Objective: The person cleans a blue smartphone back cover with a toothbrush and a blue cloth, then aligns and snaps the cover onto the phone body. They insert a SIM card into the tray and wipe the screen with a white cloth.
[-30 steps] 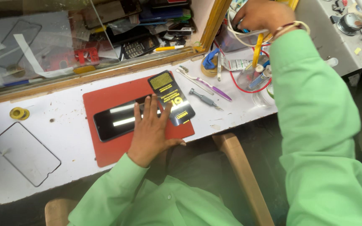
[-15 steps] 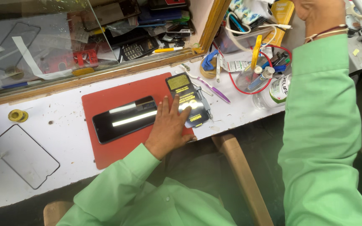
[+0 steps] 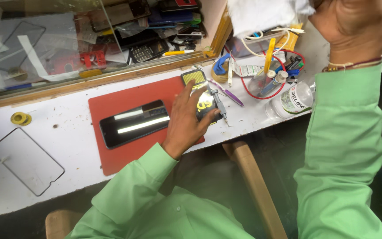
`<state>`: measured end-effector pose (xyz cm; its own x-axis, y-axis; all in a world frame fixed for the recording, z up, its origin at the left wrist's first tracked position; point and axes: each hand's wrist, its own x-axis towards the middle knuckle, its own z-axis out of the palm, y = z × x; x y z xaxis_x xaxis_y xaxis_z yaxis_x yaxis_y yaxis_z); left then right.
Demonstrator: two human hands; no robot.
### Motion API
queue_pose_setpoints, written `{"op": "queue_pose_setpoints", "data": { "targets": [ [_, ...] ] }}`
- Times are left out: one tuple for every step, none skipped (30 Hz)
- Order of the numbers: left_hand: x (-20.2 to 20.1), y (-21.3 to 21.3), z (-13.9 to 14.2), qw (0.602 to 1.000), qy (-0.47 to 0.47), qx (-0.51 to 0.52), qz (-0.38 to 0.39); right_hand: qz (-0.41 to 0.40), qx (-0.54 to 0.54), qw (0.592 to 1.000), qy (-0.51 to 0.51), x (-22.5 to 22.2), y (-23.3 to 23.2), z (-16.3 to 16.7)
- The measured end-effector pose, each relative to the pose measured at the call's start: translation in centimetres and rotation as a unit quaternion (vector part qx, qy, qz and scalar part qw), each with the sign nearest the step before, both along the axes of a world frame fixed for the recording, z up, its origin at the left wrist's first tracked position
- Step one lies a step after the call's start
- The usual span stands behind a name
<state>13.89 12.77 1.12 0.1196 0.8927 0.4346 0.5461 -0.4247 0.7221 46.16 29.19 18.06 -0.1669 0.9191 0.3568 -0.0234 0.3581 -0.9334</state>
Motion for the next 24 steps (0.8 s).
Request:
{"op": "queue_pose_setpoints", "data": {
  "targets": [
    [-0.2, -0.3, 0.8, 0.995, -0.088, -0.004, -0.035, 0.026, 0.002, 1.000, 0.009, -1.0, -0.9, 0.2],
    [-0.5, -0.5, 1.6, 0.982, -0.175, -0.007, -0.071, 0.055, 0.002, 0.998, 0.015, -1.9, -2.2, 0.5],
    [-0.8, -0.4, 2.4, 0.950, -0.279, -0.057, -0.128, 0.092, 0.001, 0.996, 0.019, -3.1, -3.3, 0.8],
    [-1.1, -0.1, 3.1, 0.901, -0.378, -0.106, -0.184, 0.127, 0.001, 0.992, 0.021, -4.4, -4.6, 0.9],
    [-1.4, 0.1, 3.7, 0.836, -0.472, -0.153, -0.235, 0.163, -0.003, 0.986, 0.025, -5.7, -5.9, 0.8],
    [-1.5, 0.2, 4.1, 0.820, -0.500, -0.157, -0.229, 0.184, 0.000, 0.983, 0.026, -7.2, -7.1, 0.3],
    [-1.7, 0.2, 4.3, 0.804, -0.527, -0.160, -0.224, 0.208, 0.005, 0.978, 0.028, -8.6, -8.3, -0.4],
    [-2.0, 0.2, 4.4, 0.787, -0.554, -0.161, -0.219, 0.227, 0.013, 0.974, 0.022, -9.8, -9.5, -1.3],
    [-2.3, 0.2, 4.4, 0.800, -0.547, -0.139, -0.203, 0.237, 0.020, 0.971, 0.018, -11.1, -10.6, -2.4],
    [-2.8, 0.2, 4.3, 0.813, -0.539, -0.117, -0.187, 0.246, 0.027, 0.969, 0.014, -12.2, -11.6, -3.5],
    [-3.4, 0.1, 4.2, 0.824, -0.532, -0.096, -0.171, 0.243, 0.025, 0.969, 0.034, -12.8, -12.4, -4.1],
    [-4.0, -0.1, 4.0, 0.828, -0.524, -0.105, -0.170, 0.239, 0.023, 0.969, 0.055, -13.5, -13.2, -4.8],
    [-4.5, -0.3, 3.8, 0.831, -0.518, -0.114, -0.169, 0.232, 0.013, 0.967, 0.100, -14.4, -13.9, -5.5],
    [-5.0, -0.6, 3.6, 0.834, -0.511, -0.123, -0.167, 0.226, 0.002, 0.963, 0.144, -15.2, -14.7, -6.2],
    [-5.4, -0.8, 3.5, 0.853, -0.480, -0.112, -0.172, 0.219, 0.011, 0.966, 0.139, -16.0, -15.3, -6.8],
    [-5.6, -1.2, 3.5, 0.870, -0.449, -0.101, -0.177, 0.211, 0.020, 0.968, 0.134, -16.9, -15.9, -7.5],
    [-5.8, -1.5, 3.4, 0.886, -0.418, -0.090, -0.181, 0.203, 0.029, 0.970, 0.129, -17.6, -16.4, -8.1],
    [-5.8, -1.8, 3.5, 0.884, -0.418, -0.099, -0.183, 0.170, 0.007, 0.978, 0.117, -18.3, -17.1, -9.0],
    [-5.9, -2.1, 3.5, 0.882, -0.419, -0.109, -0.186, 0.137, -0.015, 0.985, 0.104, -19.3, -17.8, -10.2],
    [-6.0, -2.4, 3.5, 0.880, -0.420, -0.120, -0.188, 0.105, -0.038, 0.990, 0.091, -19.8, -18.5, -11.3],
    [-6.1, -2.8, 3.6, 0.888, -0.409, -0.124, -0.167, 0.073, -0.006, 0.996, 0.040, -20.1, -18.9, -12.4],
    [-6.4, -3.3, 3.5, 0.896, -0.398, -0.129, -0.147, 0.041, 0.026, 0.999, -0.012, -20.4, -19.3, -13.5],
    [-6.7, -3.8, 3.4, 0.903, -0.387, -0.135, -0.129, 0.007, 0.058, 0.996, -0.064, -20.5, -19.7, -14.4],
    [-7.6, -4.5, 3.3, 0.913, -0.359, -0.161, -0.107, -0.024, 0.083, 0.994, -0.067, -20.0, -20.1, -14.9]
  ]
}}
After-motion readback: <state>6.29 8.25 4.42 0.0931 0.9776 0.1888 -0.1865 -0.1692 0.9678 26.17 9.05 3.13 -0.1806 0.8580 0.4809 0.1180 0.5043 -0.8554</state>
